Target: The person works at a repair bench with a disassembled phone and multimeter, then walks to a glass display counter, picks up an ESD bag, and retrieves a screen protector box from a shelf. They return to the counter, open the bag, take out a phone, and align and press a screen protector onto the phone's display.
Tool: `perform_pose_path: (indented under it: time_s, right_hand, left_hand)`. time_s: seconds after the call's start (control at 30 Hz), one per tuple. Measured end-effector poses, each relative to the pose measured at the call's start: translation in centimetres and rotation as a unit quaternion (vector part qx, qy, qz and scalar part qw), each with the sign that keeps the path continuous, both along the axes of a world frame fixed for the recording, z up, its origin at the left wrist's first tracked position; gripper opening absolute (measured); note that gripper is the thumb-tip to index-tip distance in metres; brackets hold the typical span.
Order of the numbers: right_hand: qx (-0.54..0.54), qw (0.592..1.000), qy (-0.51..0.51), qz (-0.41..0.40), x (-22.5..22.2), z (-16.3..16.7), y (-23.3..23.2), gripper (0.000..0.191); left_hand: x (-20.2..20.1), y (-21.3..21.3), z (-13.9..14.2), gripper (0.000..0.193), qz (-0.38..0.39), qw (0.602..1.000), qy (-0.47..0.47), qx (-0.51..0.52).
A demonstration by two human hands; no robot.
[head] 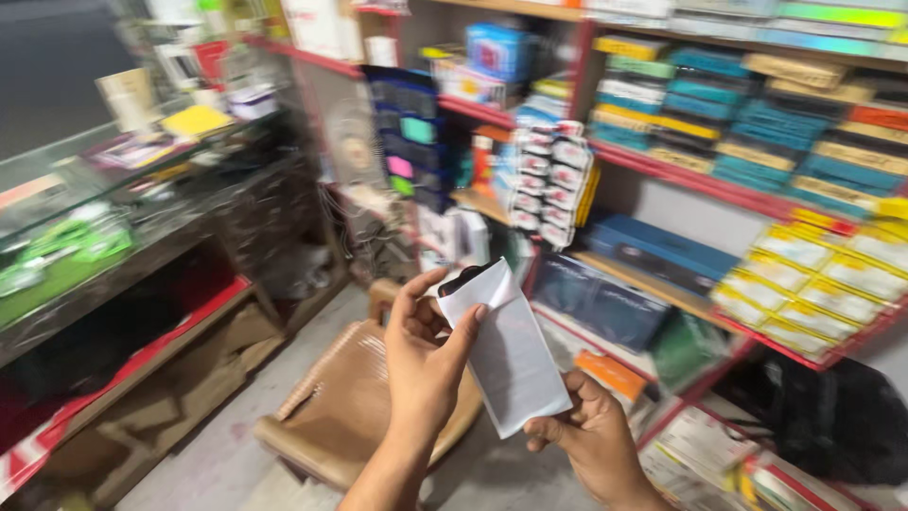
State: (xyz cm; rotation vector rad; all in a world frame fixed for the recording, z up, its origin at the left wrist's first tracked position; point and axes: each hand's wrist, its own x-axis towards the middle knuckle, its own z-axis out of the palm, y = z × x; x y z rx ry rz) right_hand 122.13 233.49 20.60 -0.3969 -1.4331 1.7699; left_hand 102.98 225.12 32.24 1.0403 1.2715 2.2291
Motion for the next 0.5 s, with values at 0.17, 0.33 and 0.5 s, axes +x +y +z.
perform_pose_path:
  time_s: [0.17,0.33,0.5]
  right_hand:
    - [0.044,0.995,-0.005,0.090,-12.6,1.6,-7.2,0.074]
    - [0.074,0.977,-0.009,0.198,-29.2,-0.2,-15.8,0.080]
    - [0.059,0.951,0.020,0.302,-47.2,-2.1,-26.1,0.073]
  left_hand:
    - [-13.2,-10.5,-0.3,0.034,-0.041,0.998,-0.055,0.009]
    - [-29.0,-24.8,-1.2,0.031,0.033,0.999,-0.018,-0.033]
    - [-42.6,-38.3,-1.7,0.035,0.132,0.987,-0.071,-0.060]
